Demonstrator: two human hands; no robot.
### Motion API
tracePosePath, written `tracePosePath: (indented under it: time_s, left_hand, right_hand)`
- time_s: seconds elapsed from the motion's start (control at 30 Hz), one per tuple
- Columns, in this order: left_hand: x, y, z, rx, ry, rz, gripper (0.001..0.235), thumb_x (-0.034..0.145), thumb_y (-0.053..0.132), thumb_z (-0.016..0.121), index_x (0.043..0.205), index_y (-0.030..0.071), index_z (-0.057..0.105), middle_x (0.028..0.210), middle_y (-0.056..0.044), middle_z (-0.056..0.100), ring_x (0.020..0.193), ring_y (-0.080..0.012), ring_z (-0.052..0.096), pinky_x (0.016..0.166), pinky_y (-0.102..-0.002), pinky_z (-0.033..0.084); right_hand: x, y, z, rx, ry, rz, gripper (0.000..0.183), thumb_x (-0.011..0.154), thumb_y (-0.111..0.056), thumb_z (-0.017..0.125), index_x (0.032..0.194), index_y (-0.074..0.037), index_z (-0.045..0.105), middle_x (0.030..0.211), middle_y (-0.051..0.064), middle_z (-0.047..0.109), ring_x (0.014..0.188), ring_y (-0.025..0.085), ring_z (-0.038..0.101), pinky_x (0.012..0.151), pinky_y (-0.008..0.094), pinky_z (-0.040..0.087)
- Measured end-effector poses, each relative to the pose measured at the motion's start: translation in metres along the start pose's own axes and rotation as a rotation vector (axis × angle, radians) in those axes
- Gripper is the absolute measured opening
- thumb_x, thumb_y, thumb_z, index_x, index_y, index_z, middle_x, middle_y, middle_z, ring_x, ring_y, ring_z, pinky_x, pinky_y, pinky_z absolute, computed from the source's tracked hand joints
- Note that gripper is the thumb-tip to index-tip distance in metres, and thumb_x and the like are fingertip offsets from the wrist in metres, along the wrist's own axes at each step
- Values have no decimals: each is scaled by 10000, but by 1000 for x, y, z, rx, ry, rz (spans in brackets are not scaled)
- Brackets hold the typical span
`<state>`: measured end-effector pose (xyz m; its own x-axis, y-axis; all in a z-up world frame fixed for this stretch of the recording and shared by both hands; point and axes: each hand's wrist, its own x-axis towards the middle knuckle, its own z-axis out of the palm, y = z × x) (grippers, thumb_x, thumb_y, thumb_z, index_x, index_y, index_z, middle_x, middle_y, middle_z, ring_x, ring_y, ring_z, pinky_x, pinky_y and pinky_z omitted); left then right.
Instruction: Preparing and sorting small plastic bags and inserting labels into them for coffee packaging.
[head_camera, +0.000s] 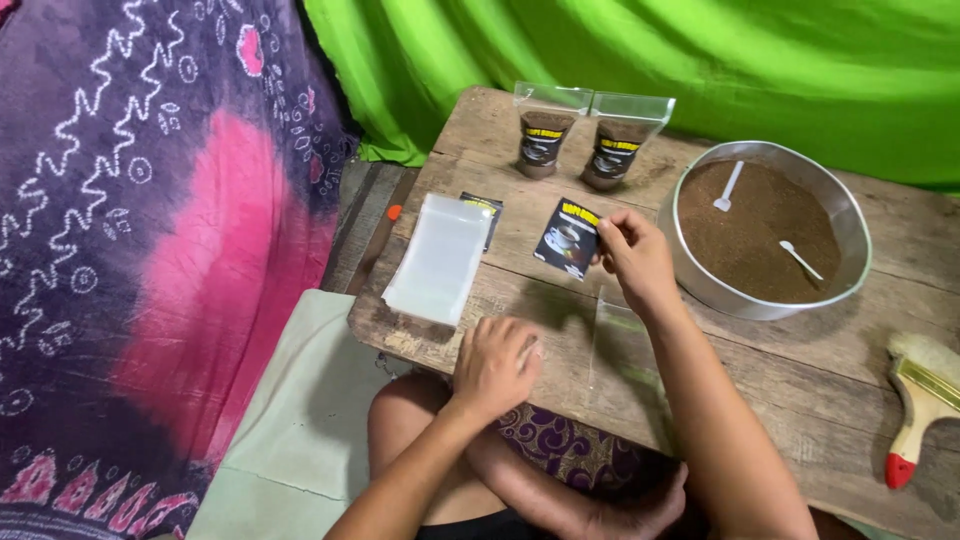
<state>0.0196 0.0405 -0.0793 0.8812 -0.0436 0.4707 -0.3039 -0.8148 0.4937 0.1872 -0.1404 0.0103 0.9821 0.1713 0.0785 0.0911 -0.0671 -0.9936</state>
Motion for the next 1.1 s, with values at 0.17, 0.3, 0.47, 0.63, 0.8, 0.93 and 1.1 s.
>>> tracePosePath:
  time_s: [0.17,0.3,0.47,0.63,0.8,0.93,1.1]
  left_hand:
    - [53,72,-37,-485,160,6,240,960,177,564,1163,90,658,985,-89,623,929,-304,670,793,-401,542]
    - [111,130,-32,-648,53,-57,541,940,320,717,1382,81,516,1219,-164,605,992,-318,724,770,-405,572]
    - [132,139,28,-897,-182,-227,293,984,149,651,1276,132,647,860,-62,720,757,-148,692,727,-286,569]
    - [87,156,30,-655,-208,-325,332,963,238,671,1292,211,631,985,-69,768,941,-274,731,863,-410,568]
    - [37,161,45,-98,41,320,141,953,216,656,1090,228,689,1037,4,597,888,-206,648,777,-337,538]
    - [32,178,47,-188,-23,362,285,933,284,672,1209,221,641,1117,-22,597,991,-253,655,821,-387,536]
    - [36,172,52,-509,14,231,153,968,189,668,1116,152,678,1044,-61,660,993,-311,697,892,-404,554]
  right_hand:
    - [-65,-3,-83,41,108,-82,88,1019,-44,629,1069,28,633,816,140,625,636,185,662,515,236,493]
    - [-82,0,-126,135,158,-142,184,1007,-15,643,1167,40,569,895,163,624,611,178,675,503,228,549]
    - [-90,40,-149,236,161,-94,145,1041,-64,583,1130,49,571,791,159,631,581,195,692,479,234,575]
    - [-144,92,-145,501,141,83,139,1033,-148,590,1043,-12,562,656,127,634,526,200,703,432,213,556]
    - [-202,93,-125,307,303,-45,109,982,-52,669,1031,39,635,795,178,679,677,240,738,613,330,640]
    - [-193,107,-136,276,223,-53,111,982,-58,683,1043,29,651,827,142,677,734,199,700,701,346,632]
    - [-193,87,-129,215,155,-93,133,1016,-120,650,1116,-35,665,926,59,662,861,122,620,803,277,549]
